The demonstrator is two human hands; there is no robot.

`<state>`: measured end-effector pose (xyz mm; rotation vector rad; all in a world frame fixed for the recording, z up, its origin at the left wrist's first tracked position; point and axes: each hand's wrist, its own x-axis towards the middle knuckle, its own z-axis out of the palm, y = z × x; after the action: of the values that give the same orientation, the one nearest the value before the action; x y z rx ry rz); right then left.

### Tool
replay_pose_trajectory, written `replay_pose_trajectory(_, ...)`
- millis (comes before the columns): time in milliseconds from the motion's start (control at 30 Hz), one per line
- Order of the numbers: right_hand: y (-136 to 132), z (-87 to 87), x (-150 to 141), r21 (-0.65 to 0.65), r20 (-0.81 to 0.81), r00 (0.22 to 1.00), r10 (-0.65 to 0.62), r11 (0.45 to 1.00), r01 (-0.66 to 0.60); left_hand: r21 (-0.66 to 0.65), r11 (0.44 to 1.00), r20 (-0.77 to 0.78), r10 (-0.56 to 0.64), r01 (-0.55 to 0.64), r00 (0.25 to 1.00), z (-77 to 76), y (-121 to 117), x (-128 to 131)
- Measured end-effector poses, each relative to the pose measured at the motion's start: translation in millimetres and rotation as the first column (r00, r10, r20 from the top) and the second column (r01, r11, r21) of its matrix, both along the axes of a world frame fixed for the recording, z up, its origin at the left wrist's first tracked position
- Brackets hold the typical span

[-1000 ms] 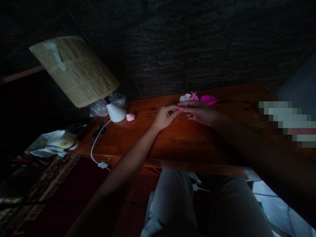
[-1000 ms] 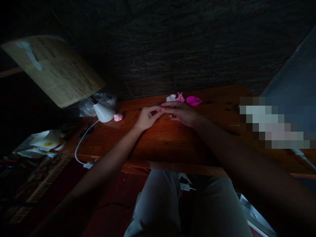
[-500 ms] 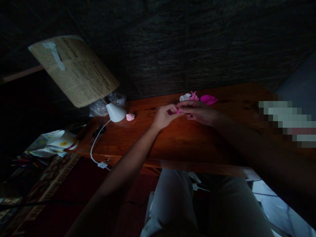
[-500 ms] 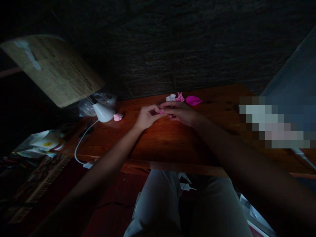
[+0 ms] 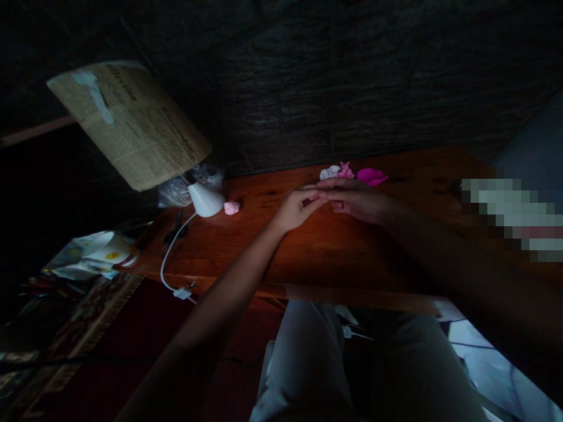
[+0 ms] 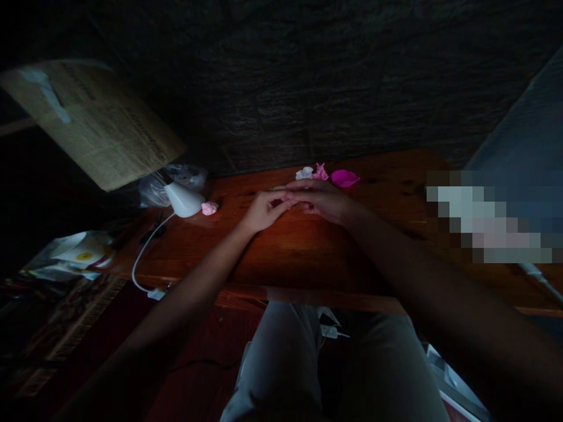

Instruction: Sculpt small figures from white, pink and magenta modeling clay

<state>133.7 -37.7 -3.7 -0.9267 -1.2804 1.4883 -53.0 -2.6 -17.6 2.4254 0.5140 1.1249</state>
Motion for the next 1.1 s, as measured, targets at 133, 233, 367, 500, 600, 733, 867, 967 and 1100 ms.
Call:
replay_pose_trajectory(133, 0.0, 0.3, -1.0, 0.017, 0.029, 0.998, 0.047, 0.999, -0.048, -0.044, 0.999, 0.064, 0.034, -0.031, 0.997, -2.8, 1.7, -1.4)
replay_pose_trajectory(233, -0.5, 1.1, -1.0, 0.013, 0.025, 0.998, 0.056, 0.998, -0.056, -0.064, 0.997, 0.074, 0.055, -0.05, 0.996, -3.1, 1.4, -2.2)
replay_pose_trajectory(367, -1.4, 1.7, -0.4, -0.006, -0.001, 0.999, 0.032, 0.999, -0.032, -0.066, 0.997, 0.044, 0.03, -0.027, 0.999, 0.3, -2.6, -0.8)
replay_pose_trajectory(500, -1.2, 1.5, 1.0, -0.047, -0.029, 1.0, 0.003, 0.999, -0.004, -0.078, 0.997, -0.061, 0.016, -0.021, 0.998, 4.4, -6.3, 1.1)
replay_pose_trajectory(600, -0.2, 0.6, 1.1, -0.053, -0.041, 0.999, -0.008, 0.999, 0.006, -0.053, 0.998, -0.074, 0.014, -0.018, 0.997, 4.5, -5.7, 1.6)
replay_pose_trajectory(733, 0.0, 0.4, 0.1, -0.019, -0.012, 0.999, 0.037, 0.999, -0.037, -0.043, 0.999, 0.007, 0.016, -0.016, 1.0, 0.7, -2.0, 0.6)
replay_pose_trajectory(867, -1.9, 1.5, 0.6, -0.007, 0.026, 0.998, 0.058, 0.998, -0.058, -0.06, 0.996, 0.036, 0.064, -0.062, 0.997, -2.3, 0.2, -1.7)
replay_pose_trajectory(967, -2.1, 1.6, 1.6, -0.011, 0.023, 0.997, 0.079, 0.997, -0.079, -0.061, 0.997, 0.034, 0.06, -0.057, 0.998, -2.1, -0.7, -2.0)
replay_pose_trajectory(1100, -0.7, 1.6, 2.1, 0.013, 0.025, 0.998, 0.053, 0.998, -0.053, -0.038, 0.999, 0.037, 0.036, -0.035, 0.999, -1.3, -2.1, 0.9)
